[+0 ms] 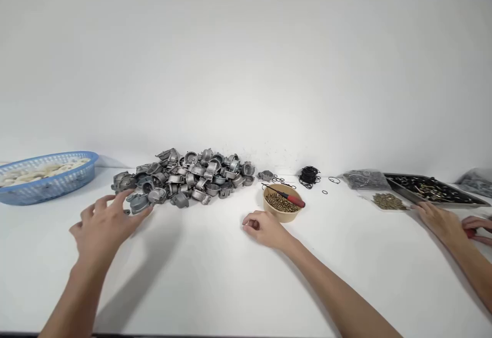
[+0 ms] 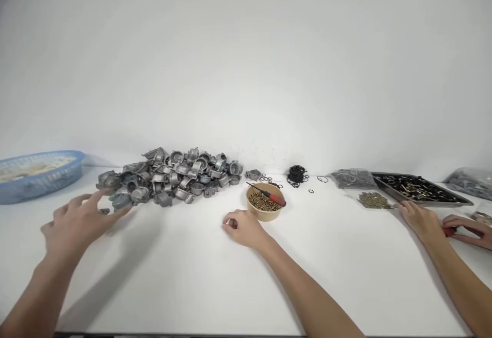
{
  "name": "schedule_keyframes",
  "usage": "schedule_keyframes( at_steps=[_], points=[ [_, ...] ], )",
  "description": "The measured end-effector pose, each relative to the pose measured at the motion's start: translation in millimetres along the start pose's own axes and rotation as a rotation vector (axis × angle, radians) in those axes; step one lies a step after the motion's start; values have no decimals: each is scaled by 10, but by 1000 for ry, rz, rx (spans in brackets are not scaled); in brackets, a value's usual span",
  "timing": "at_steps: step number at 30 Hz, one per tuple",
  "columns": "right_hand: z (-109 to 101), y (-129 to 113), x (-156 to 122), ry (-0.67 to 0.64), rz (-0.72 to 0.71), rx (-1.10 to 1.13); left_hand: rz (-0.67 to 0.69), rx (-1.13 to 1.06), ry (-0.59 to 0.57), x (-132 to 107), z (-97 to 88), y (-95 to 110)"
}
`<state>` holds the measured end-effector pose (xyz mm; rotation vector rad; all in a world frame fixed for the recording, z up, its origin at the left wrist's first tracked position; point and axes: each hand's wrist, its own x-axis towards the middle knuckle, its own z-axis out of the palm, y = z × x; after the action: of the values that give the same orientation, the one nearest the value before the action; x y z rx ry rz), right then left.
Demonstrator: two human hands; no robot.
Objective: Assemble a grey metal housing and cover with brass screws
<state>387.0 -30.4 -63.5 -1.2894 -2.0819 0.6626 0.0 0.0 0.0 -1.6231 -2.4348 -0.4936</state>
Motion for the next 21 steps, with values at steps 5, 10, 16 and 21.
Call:
schedule_keyframes(
  at_steps=[5,10,16,21],
  points=[
    [20,-33,0,10,-9,-52,7,-66,-235,82,232,-439],
    [11,-47,-20,15,-5,-76,202,-106,-148,-208,361,-213],
    [-5,-67,-34,56,21,-93,714,-455,-372,-708,324,742],
    [-87,-71,-21,141,62,-98,1160,-667,-574,-859,322,1428]
  ],
)
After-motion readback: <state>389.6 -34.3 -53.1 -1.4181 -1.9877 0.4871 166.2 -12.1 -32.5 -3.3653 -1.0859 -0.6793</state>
